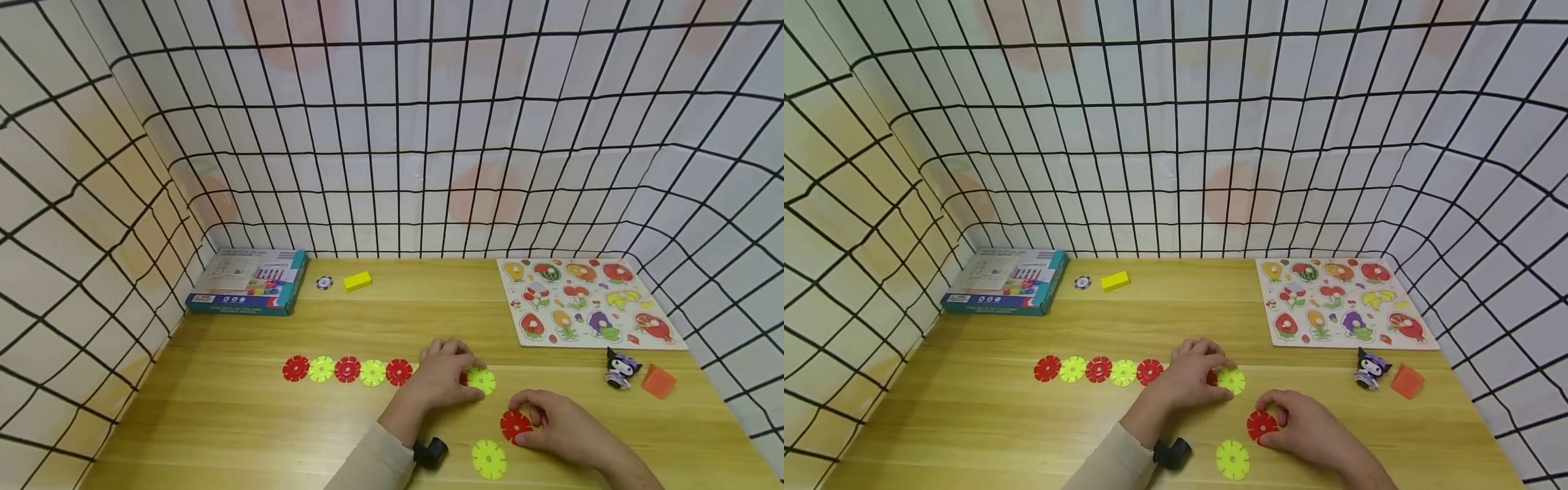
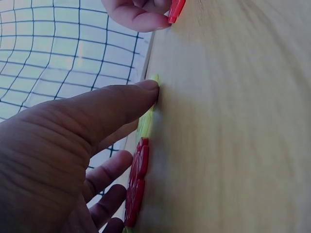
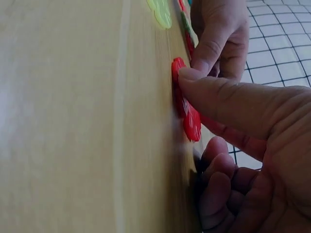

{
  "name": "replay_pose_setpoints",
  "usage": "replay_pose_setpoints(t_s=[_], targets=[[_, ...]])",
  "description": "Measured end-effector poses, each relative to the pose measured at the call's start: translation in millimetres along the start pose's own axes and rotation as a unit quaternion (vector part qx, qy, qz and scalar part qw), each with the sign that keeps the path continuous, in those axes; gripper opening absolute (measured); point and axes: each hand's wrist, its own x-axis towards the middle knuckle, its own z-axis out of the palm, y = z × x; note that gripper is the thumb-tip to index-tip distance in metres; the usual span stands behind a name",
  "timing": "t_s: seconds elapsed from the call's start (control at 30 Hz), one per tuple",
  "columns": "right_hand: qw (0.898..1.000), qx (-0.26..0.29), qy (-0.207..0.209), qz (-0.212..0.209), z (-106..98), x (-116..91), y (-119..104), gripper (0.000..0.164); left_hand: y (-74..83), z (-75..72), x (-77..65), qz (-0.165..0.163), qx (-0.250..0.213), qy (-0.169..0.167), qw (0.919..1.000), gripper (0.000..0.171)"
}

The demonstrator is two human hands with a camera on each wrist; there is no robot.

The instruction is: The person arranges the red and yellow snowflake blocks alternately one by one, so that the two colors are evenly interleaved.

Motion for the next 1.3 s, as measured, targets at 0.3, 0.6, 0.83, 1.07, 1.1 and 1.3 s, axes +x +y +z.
replay_pose_setpoints(t_s=[0.3,0.6,0.83,1.07,1.1,1.3], targets=[[0.999,-0.039,0.017,0.032,4.8,2.1,-2.6,0.044,0.7,-0.2,-0.1,-0.005,-0.007,-0.001,1.0000,0.040],[0.999,0.034,0.019,0.023,-0.2,-5.1,1.8,0.032,0.5,-0.2,-0.5,-0.009,-0.005,-0.002,0.9999,0.040],[0.987,0.131,0.071,0.051,-6.0,0.7,0.7,0.033,1.3,1.0,-0.1,-0.012,-0.007,-0.003,0.9999,0.040],[0.972,0.153,0.146,0.106,-6.7,16.9,-1.4,0.030,0.7,0.4,-0.2,-0.014,-0.010,-0.002,0.9998,0.039],[0.972,0.144,0.149,0.108,-6.7,18.7,-1.3,0.029,0.7,0.5,-0.1,-0.014,-0.009,-0.002,0.9999,0.039],[0.978,0.055,0.155,0.125,-7.6,28.6,-5.4,0.023,-0.1,0.9,0.8,-0.015,-0.009,-0.006,0.9998,0.040]])
